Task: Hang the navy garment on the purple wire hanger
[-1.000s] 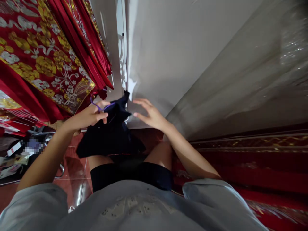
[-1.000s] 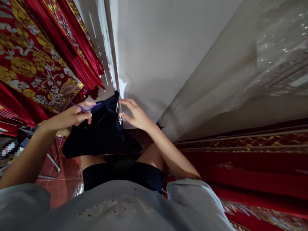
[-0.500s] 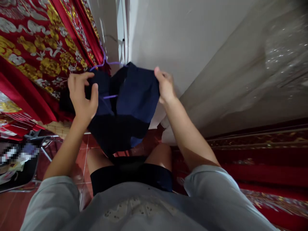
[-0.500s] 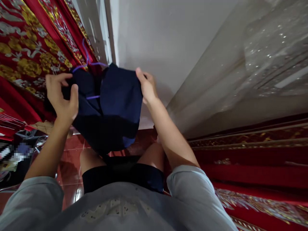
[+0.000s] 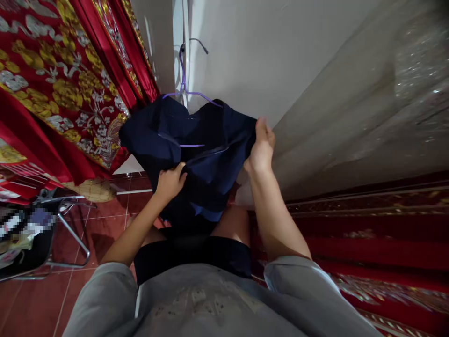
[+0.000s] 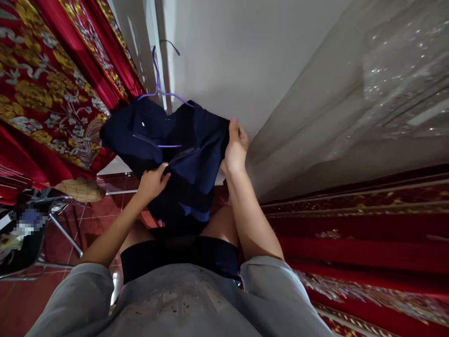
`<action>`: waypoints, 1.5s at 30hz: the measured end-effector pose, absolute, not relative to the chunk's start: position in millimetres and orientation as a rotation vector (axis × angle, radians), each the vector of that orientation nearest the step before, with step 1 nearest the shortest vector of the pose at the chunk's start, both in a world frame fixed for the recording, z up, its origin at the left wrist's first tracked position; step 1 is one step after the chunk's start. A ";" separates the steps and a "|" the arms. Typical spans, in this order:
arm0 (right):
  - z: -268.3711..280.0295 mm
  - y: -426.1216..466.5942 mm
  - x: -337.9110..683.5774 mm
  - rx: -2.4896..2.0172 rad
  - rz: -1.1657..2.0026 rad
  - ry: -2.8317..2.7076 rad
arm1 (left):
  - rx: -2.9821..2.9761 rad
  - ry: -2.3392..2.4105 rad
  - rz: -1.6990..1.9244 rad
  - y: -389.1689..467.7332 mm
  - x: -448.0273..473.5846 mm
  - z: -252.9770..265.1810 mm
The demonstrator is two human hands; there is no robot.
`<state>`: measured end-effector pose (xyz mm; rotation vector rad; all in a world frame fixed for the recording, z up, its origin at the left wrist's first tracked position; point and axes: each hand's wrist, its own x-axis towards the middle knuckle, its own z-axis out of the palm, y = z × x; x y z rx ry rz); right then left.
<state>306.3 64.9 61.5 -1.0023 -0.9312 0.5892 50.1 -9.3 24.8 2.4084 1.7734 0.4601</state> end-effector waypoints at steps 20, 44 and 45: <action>-17.2 -23.8 180.7 -1.111 1.017 -1.314 | 1.358 1.466 1.762 -48.8 79.8 -31.2; -0.9 -34.8 199.5 -1.055 1.400 -1.156 | 1.692 1.346 1.634 -56.2 81.9 -17.6; -0.3 -34.9 198.1 -1.065 1.392 -1.153 | 1.695 1.348 1.630 -56.6 81.0 -16.6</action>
